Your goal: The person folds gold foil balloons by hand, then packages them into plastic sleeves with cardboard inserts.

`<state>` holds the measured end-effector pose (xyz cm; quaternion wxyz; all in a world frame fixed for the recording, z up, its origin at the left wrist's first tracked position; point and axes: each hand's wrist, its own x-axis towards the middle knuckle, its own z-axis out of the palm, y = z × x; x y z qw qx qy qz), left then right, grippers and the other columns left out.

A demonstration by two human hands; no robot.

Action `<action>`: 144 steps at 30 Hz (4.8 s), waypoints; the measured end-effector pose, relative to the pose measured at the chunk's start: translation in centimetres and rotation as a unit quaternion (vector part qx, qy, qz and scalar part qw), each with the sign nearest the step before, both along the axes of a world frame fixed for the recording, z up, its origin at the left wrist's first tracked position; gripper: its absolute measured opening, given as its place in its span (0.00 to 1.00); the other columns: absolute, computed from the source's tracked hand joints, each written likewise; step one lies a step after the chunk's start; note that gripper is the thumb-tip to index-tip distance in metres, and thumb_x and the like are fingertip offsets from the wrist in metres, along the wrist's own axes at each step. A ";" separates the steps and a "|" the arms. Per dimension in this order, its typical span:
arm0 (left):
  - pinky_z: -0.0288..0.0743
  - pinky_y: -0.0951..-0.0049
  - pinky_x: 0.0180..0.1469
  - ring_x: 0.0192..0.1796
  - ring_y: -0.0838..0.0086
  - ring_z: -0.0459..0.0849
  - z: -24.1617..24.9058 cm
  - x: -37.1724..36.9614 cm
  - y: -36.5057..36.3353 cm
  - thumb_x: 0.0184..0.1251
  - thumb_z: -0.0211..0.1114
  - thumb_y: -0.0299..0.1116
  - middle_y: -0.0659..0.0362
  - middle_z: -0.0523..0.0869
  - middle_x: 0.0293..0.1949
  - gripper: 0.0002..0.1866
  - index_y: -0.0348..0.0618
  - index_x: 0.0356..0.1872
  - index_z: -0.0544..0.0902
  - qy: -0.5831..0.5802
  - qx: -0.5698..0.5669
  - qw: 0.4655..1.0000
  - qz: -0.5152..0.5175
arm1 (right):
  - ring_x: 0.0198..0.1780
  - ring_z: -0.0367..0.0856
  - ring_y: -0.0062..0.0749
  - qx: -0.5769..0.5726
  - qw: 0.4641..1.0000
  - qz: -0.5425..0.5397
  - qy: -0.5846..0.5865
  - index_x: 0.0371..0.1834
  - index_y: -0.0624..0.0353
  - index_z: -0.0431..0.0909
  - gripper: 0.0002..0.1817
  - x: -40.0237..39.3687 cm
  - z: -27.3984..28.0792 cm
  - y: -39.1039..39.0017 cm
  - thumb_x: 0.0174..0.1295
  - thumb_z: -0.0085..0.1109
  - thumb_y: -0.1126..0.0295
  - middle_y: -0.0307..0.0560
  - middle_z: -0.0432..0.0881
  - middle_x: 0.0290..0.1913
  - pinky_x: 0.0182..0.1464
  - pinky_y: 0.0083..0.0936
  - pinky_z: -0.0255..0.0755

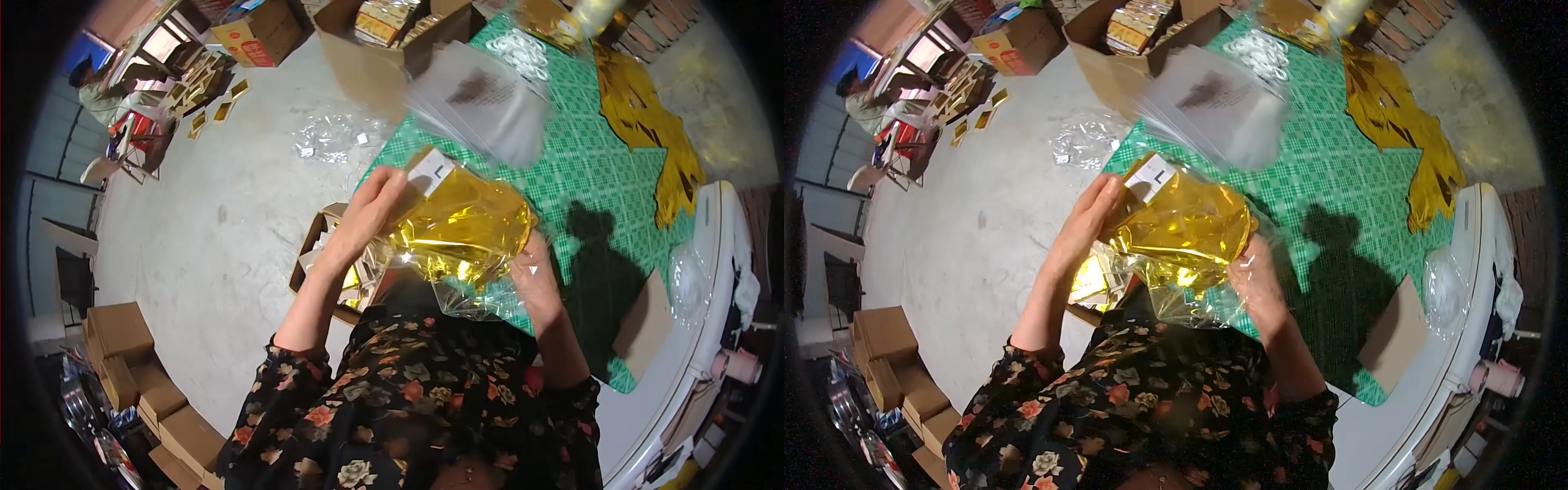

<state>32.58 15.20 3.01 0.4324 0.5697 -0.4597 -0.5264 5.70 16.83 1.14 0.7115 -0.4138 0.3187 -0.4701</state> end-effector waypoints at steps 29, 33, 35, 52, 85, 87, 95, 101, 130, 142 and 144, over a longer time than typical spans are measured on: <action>0.66 0.76 0.36 0.32 0.83 0.70 -7.2 15.7 -13.0 0.80 0.61 0.48 0.70 0.76 0.28 0.21 0.38 0.44 0.87 -0.138 -0.155 0.945 0.253 | 0.60 0.80 0.30 -0.066 0.988 -0.139 -0.005 0.66 0.61 0.77 0.21 1.0 5.1 -6.2 0.72 0.62 0.68 0.43 0.81 0.60 0.67 0.33 0.73; 0.57 0.79 0.30 0.28 0.86 0.64 -8.3 20.8 -13.6 0.80 0.61 0.48 0.74 0.70 0.26 0.19 0.40 0.43 0.88 -0.082 -0.147 0.932 0.322 | 0.60 0.81 0.33 -0.017 0.959 -0.279 0.049 0.68 0.60 0.74 0.23 -4.3 5.7 -4.6 0.72 0.63 0.67 0.44 0.80 0.60 0.66 0.34 0.75; 0.51 0.78 0.28 0.26 0.87 0.60 -8.2 23.2 -13.5 0.80 0.62 0.49 0.75 0.68 0.24 0.19 0.44 0.36 0.85 -0.082 -0.146 0.929 0.331 | 0.56 0.81 0.30 -0.019 0.956 -0.293 0.025 0.66 0.60 0.74 0.22 -7.1 6.8 -3.8 0.71 0.64 0.66 0.44 0.81 0.56 0.60 0.30 0.78; 0.66 0.63 0.73 0.74 0.61 0.72 1.9 3.0 -14.0 0.68 0.75 0.38 0.50 0.76 0.72 0.37 0.39 0.75 0.70 -0.250 -0.404 0.878 -0.058 | 0.44 0.84 0.26 0.080 0.925 -0.343 -0.144 0.62 0.58 0.79 0.19 -16.9 3.8 2.0 0.72 0.63 0.64 0.40 0.85 0.50 0.42 0.27 0.81; 0.60 0.45 0.69 0.58 0.65 0.79 -0.6 -22.1 -7.1 0.53 0.77 0.50 0.60 0.81 0.51 0.38 0.49 0.67 0.79 -0.371 -0.507 0.624 -0.464 | 0.27 0.84 0.49 -0.006 0.755 -0.224 0.616 0.33 0.64 0.86 0.30 -19.1 4.1 9.7 0.74 0.54 0.44 0.55 0.85 0.27 0.34 0.42 0.74; 0.60 0.44 0.70 0.57 0.65 0.79 -1.0 -22.3 -7.2 0.55 0.75 0.50 0.59 0.81 0.50 0.36 0.48 0.65 0.81 -0.370 -0.513 0.623 -0.460 | 0.31 0.85 0.58 -0.015 0.680 -0.211 0.702 0.27 0.64 0.86 0.31 -18.5 6.0 9.6 0.73 0.56 0.44 0.63 0.81 0.23 0.36 0.47 0.75; 0.56 0.40 0.74 0.56 0.64 0.79 -1.4 -22.4 -7.6 0.52 0.72 0.47 0.58 0.82 0.48 0.32 0.46 0.60 0.84 -0.336 -0.529 0.635 -0.451 | 0.30 0.86 0.30 0.095 0.837 -0.206 0.498 0.41 0.64 0.86 0.21 -20.1 5.3 8.9 0.71 0.62 0.52 0.46 0.85 0.27 0.31 0.29 0.75; 0.59 0.43 0.71 0.52 0.62 0.81 -1.6 -22.1 -9.0 0.59 0.70 0.47 0.57 0.83 0.40 0.29 0.44 0.59 0.84 -0.251 -0.455 0.719 -0.461 | 0.19 0.58 0.12 0.100 0.955 -0.193 0.202 0.46 0.60 0.83 0.17 -19.2 8.7 4.0 0.74 0.59 0.55 0.30 0.75 0.26 0.21 0.18 0.50; 0.81 0.71 0.49 0.47 0.73 0.87 -1.6 -26.9 -19.1 0.70 0.71 0.29 0.57 0.88 0.53 0.27 0.36 0.67 0.75 0.018 0.096 0.946 -0.310 | 0.55 0.86 0.57 -0.178 0.623 -0.206 0.734 0.78 0.67 0.59 0.61 -15.8 1.0 7.6 0.46 0.83 0.47 0.66 0.69 0.69 0.51 0.41 0.84; 0.87 0.63 0.49 0.44 0.62 0.90 -1.5 -27.7 -19.0 0.77 0.63 0.30 0.47 0.89 0.50 0.19 0.33 0.64 0.76 0.154 0.140 0.959 -0.191 | 0.68 0.75 0.63 -0.136 0.664 -0.169 0.716 0.79 0.68 0.58 0.60 -16.2 1.4 8.0 0.49 0.80 0.44 0.74 0.65 0.71 0.60 0.45 0.80; 0.87 0.64 0.49 0.45 0.62 0.91 -0.5 -27.1 -17.8 0.77 0.65 0.34 0.47 0.89 0.52 0.20 0.32 0.63 0.77 0.265 0.191 0.923 -0.206 | 0.67 0.76 0.64 -0.121 0.672 -0.157 0.714 0.79 0.67 0.58 0.60 -16.4 1.6 8.2 0.50 0.79 0.43 0.74 0.65 0.72 0.60 0.45 0.80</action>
